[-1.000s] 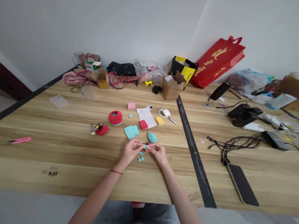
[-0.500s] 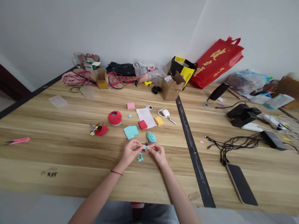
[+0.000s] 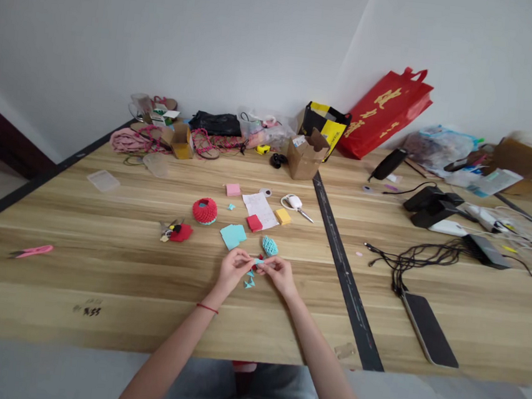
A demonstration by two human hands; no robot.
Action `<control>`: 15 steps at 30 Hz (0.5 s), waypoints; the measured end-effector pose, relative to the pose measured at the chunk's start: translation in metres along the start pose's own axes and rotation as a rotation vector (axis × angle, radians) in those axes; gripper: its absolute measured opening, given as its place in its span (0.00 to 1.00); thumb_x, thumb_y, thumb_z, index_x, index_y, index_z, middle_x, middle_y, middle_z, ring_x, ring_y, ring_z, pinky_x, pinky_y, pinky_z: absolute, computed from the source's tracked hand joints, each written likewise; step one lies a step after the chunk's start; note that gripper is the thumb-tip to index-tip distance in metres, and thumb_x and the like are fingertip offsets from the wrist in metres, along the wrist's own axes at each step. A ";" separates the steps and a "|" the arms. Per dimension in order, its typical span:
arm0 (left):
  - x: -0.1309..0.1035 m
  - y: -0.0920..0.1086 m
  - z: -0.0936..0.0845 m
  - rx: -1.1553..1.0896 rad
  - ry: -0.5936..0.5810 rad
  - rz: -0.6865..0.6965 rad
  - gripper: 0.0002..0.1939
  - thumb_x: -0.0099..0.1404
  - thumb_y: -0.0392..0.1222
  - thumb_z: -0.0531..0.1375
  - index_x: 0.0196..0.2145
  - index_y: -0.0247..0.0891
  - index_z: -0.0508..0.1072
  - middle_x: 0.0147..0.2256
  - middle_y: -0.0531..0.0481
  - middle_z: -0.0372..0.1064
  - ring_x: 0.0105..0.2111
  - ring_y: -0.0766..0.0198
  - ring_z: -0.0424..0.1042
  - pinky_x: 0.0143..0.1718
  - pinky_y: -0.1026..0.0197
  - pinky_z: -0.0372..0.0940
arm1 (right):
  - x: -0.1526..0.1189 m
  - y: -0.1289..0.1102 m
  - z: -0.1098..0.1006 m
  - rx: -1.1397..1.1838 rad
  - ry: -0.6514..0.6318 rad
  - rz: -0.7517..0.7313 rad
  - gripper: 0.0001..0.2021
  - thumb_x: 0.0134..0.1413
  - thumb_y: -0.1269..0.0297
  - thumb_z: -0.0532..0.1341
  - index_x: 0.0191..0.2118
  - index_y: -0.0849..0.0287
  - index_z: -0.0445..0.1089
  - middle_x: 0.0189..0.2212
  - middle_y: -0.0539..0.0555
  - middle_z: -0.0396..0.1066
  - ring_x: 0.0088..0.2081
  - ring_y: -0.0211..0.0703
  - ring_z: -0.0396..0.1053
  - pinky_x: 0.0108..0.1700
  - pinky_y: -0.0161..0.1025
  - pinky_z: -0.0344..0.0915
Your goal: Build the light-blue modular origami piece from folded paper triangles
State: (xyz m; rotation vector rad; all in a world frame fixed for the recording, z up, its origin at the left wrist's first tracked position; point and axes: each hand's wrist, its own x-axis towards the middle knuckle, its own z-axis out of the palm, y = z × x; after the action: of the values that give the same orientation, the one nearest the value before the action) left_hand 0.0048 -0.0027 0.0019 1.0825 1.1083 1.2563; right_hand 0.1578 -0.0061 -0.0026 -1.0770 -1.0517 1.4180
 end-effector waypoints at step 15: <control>0.000 0.006 -0.009 0.530 -0.138 0.425 0.06 0.61 0.37 0.59 0.34 0.43 0.77 0.35 0.47 0.76 0.36 0.58 0.74 0.42 0.56 0.68 | -0.006 0.001 -0.002 -0.469 -0.023 -0.289 0.09 0.54 0.58 0.60 0.32 0.57 0.74 0.28 0.54 0.77 0.30 0.45 0.73 0.36 0.40 0.68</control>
State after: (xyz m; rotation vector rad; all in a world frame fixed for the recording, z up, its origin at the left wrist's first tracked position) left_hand -0.0055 -0.0024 0.0067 1.8528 1.1727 1.2103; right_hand 0.1597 -0.0118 -0.0038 -1.1775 -1.5372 0.9755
